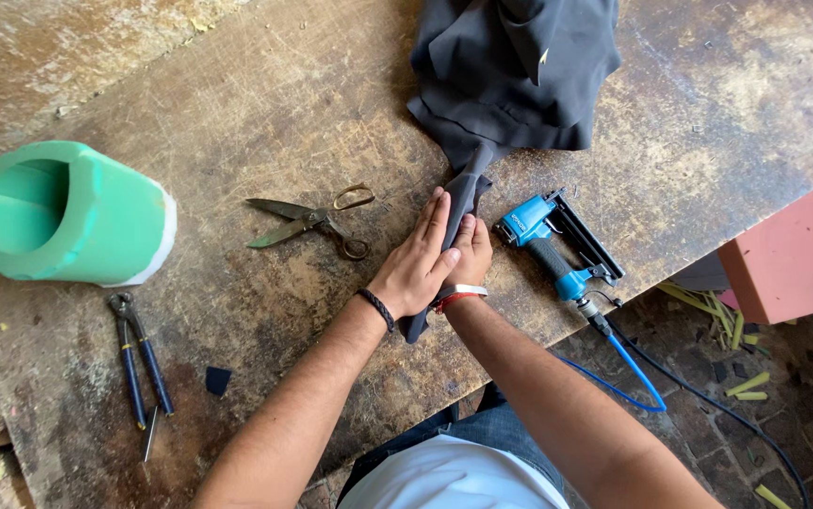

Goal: The person staples dark fabric onto a long wooden frame using a pneumatic staple gun, then moves to a workbench to staple fabric onto a smaller cardboard piece. They trim excess fabric with scissors and continue stapling to secure the edges.

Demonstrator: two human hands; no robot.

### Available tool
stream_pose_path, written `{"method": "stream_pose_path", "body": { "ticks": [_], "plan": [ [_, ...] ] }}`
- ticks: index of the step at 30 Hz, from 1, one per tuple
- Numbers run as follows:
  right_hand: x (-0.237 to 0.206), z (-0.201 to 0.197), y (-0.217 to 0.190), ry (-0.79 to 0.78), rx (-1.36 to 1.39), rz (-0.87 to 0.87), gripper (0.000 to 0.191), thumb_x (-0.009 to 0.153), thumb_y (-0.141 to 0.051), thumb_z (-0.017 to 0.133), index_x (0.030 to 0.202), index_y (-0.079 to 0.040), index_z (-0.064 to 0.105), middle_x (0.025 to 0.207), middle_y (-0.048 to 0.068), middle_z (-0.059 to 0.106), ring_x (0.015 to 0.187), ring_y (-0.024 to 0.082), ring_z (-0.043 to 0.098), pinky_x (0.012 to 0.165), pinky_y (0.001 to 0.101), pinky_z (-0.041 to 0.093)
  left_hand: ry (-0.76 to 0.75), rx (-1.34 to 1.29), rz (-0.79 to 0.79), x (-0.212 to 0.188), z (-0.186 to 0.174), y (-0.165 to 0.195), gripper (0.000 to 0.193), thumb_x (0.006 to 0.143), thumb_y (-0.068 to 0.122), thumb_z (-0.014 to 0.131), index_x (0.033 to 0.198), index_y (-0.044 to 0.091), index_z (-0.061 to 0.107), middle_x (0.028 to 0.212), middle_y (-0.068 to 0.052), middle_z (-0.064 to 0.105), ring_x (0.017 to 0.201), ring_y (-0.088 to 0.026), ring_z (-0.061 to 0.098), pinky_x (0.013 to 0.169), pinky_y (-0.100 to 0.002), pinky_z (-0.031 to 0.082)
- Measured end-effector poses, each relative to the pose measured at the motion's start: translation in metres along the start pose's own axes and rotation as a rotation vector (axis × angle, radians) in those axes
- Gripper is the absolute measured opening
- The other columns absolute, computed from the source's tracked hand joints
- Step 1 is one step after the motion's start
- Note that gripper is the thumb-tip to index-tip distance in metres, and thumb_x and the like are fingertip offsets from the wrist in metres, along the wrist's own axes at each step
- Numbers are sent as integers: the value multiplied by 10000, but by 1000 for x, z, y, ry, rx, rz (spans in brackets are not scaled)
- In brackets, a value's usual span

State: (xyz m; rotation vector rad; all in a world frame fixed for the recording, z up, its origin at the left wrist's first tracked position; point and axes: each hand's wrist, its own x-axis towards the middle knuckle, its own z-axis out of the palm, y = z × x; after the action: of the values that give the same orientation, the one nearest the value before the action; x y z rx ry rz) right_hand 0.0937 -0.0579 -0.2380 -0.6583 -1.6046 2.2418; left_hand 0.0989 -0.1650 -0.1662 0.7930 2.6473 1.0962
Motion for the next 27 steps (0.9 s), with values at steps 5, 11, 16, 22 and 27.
{"method": "stream_pose_path", "body": {
  "ticks": [5, 11, 16, 22, 27],
  "plan": [
    [6, 10, -3, -121, -161, 21, 300, 1075, -265, 549, 992, -7, 678, 802, 24, 665, 703, 116, 564, 650, 314, 509, -79, -73, -637, -7, -19, 32, 880, 974, 188, 530, 1641, 184, -44, 1389, -181, 526, 950, -327, 722, 755, -425, 632],
    [29, -95, -81, -233, -1225, -301, 455, 827, -410, 807, 1107, -67, 700, 1026, 162, 723, 920, 296, 702, 785, 402, 563, 47, 73, -733, -7, -35, 26, 974, 925, 147, 646, 1653, 275, 12, 985, -142, 734, 780, -284, 722, 693, -407, 609],
    [65, -126, -85, -351, -1688, -169, 1050, 637, -308, 893, 1506, -57, 359, 1194, 264, 660, 1086, 431, 657, 916, 486, 561, 85, 101, -709, -10, -29, 15, 1000, 911, 135, 658, 1650, 311, 8, 974, -110, 720, 769, -268, 723, 697, -400, 613],
    [82, -104, -85, -387, -1342, -28, 754, 784, -199, 842, 1385, 33, 451, 1173, 277, 688, 1065, 408, 681, 910, 461, 560, 128, 188, -677, -12, -25, 9, 984, 919, 141, 673, 1645, 283, 25, 1130, -150, 700, 852, -305, 740, 740, -426, 625],
    [79, -92, -136, -845, -983, -78, 468, 730, -324, 854, 1114, -67, 781, 978, 147, 815, 885, 251, 784, 835, 397, 597, 195, 188, -648, -12, -25, 3, 1009, 875, 137, 721, 1635, 315, 81, 1281, -166, 696, 988, -362, 727, 850, -457, 588]
  ]
}}
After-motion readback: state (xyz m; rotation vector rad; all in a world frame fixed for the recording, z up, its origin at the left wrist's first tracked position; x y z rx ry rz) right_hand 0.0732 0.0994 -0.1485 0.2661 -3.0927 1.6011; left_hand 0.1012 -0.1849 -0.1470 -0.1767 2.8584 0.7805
